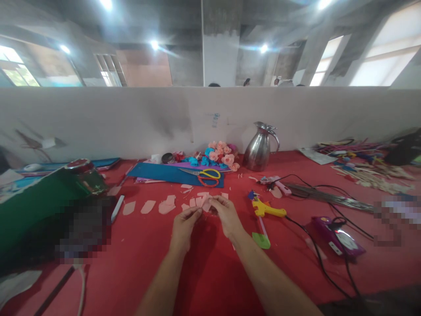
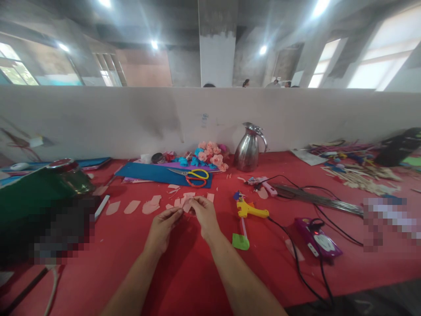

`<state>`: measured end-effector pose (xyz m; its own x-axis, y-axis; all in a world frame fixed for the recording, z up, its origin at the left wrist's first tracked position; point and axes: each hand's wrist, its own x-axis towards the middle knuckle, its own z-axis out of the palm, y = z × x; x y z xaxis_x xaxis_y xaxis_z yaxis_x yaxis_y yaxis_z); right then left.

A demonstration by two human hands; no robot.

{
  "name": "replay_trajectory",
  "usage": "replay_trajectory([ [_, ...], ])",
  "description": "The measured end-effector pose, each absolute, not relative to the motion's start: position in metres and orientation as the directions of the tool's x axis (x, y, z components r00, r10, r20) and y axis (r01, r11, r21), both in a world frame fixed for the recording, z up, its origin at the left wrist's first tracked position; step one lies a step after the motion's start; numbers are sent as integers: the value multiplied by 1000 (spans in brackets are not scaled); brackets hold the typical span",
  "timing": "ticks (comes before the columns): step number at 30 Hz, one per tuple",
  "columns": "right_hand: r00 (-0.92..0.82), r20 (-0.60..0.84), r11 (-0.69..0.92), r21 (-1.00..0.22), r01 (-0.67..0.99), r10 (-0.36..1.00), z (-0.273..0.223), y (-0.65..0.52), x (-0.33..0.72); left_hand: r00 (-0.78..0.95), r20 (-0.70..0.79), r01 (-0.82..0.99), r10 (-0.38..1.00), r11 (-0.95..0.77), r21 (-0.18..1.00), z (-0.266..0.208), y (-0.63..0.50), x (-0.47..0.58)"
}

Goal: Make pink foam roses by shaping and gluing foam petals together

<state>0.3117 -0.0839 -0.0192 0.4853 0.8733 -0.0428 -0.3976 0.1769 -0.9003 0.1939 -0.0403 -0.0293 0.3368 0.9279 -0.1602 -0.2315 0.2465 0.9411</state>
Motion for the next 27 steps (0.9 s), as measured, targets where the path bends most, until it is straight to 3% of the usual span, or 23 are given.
replay_trajectory([
  [18,490,112,189,-976,-109,864,-8,-87,318,373,-159,-173,914,237,956,-27,-44,193],
  [27,429,81,148,-981,-125,900,-5,-88,330,483,-120,-134,867,208,969,-21,-46,191],
])
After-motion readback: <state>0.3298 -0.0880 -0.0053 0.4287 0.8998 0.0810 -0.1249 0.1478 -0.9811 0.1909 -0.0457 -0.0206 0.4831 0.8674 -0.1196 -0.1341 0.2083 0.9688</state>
